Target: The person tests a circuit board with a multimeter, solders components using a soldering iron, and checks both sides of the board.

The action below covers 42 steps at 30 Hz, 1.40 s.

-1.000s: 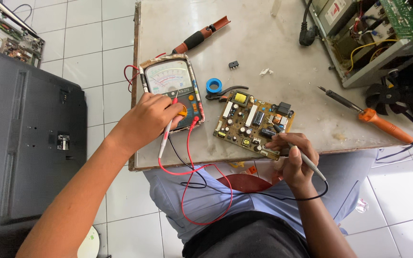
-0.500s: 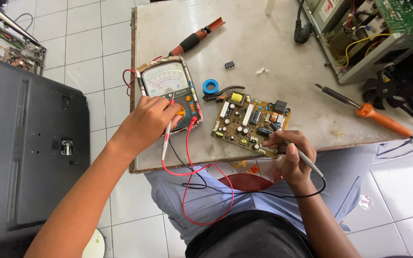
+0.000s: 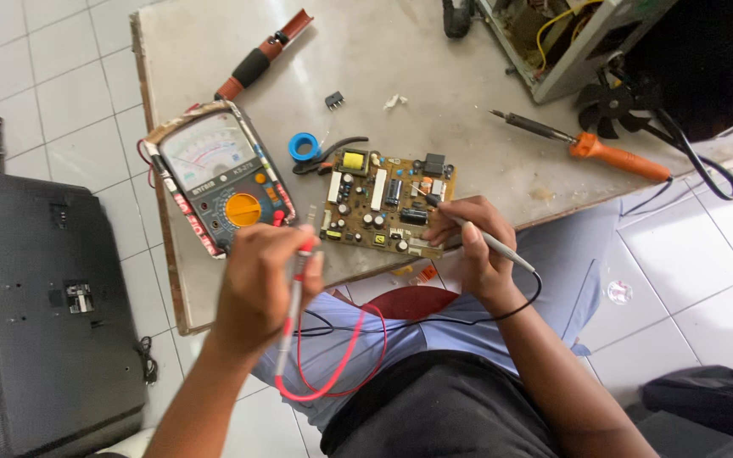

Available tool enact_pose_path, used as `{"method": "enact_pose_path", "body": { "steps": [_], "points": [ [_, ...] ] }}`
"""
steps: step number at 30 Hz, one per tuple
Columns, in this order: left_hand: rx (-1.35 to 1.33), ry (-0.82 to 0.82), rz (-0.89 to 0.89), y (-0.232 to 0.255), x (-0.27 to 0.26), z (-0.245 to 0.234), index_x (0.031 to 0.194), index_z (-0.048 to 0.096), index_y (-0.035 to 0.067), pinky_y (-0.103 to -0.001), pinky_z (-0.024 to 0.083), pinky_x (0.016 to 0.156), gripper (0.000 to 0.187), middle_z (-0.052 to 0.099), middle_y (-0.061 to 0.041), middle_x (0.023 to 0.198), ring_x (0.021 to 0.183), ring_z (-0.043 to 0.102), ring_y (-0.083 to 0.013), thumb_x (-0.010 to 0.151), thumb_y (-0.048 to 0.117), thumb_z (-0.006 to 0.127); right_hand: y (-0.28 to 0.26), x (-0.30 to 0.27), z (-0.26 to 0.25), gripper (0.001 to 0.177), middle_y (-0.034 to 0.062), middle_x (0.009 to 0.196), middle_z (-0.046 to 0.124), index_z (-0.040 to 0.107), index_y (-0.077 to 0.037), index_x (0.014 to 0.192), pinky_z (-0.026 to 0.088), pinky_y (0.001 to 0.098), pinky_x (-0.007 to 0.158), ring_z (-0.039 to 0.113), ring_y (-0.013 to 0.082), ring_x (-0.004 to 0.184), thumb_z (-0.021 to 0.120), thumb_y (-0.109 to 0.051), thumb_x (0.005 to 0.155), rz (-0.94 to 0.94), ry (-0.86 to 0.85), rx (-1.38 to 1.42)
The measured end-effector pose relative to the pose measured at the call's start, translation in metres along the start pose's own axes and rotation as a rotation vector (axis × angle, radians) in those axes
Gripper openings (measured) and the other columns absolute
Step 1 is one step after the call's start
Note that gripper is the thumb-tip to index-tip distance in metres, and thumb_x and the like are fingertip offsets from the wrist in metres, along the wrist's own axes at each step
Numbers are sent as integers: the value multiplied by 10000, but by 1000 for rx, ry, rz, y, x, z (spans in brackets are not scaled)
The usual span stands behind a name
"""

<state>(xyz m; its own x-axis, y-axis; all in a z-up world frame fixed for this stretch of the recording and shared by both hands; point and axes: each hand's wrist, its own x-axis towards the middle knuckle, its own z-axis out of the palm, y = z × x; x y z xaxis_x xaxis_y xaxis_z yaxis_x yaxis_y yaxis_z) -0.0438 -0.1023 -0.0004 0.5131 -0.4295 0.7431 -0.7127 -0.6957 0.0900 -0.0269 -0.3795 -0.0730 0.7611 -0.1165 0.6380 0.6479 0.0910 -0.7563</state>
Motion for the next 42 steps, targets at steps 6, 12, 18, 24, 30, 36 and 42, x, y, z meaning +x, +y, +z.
{"method": "enact_pose_path", "body": {
  "steps": [6, 12, 18, 24, 30, 36, 42],
  "points": [
    [-350, 0, -245, 33, 7, 60, 1176, 731, 70, -380, 497, 883, 240, 729, -57, 1030, 959, 705, -249, 957, 169, 730, 6, -6, -3, 401, 249, 817, 655, 606, 142, 1032, 612, 330, 528, 713, 249, 612, 529, -251, 1029, 97, -11, 75],
    [-382, -22, -350, 31, 6, 64, 1136, 764, 78, -380, 519, 861, 215, 652, -60, 986, 915, 672, -274, 975, 218, 742, 12, -8, -6, 416, 250, 800, 651, 592, 133, 1000, 620, 317, 531, 717, 252, 606, 512, -274, 1037, 177, -6, 102],
    [-429, -69, -467, 26, 12, 71, 1123, 762, 124, -403, 533, 833, 188, 682, -52, 942, 892, 719, -310, 1020, 262, 686, 8, -1, -3, 421, 252, 793, 663, 608, 122, 1012, 630, 333, 542, 729, 269, 621, 500, -283, 1047, 214, -34, 64],
    [-430, -70, -499, 26, 12, 70, 1123, 762, 136, -402, 531, 842, 173, 679, -57, 935, 899, 725, -317, 1021, 256, 689, 8, 0, -3, 427, 249, 776, 655, 599, 122, 1002, 632, 330, 540, 730, 268, 610, 484, -286, 1057, 261, -19, 62],
    [-502, -73, -536, 24, 17, 72, 1103, 772, 140, -405, 521, 851, 155, 678, -60, 918, 894, 724, -329, 1020, 240, 687, 10, 3, -4, 439, 224, 752, 640, 590, 110, 1007, 629, 311, 528, 722, 248, 592, 455, -301, 1076, 306, -31, 63],
    [-533, -64, -557, 23, 17, 73, 1096, 777, 152, -407, 519, 855, 154, 680, -59, 920, 907, 724, -332, 1019, 247, 684, 15, 3, -4, 416, 206, 738, 628, 574, 98, 1023, 616, 284, 510, 705, 224, 571, 448, -293, 1089, 344, -40, 64],
    [-540, -58, -549, 23, 18, 72, 1094, 778, 154, -423, 527, 838, 150, 684, -72, 923, 900, 720, -355, 1017, 243, 685, 17, 4, -5, 404, 200, 736, 630, 574, 95, 1042, 604, 264, 499, 701, 211, 564, 456, -288, 1088, 372, -39, 62]
  ]
}}
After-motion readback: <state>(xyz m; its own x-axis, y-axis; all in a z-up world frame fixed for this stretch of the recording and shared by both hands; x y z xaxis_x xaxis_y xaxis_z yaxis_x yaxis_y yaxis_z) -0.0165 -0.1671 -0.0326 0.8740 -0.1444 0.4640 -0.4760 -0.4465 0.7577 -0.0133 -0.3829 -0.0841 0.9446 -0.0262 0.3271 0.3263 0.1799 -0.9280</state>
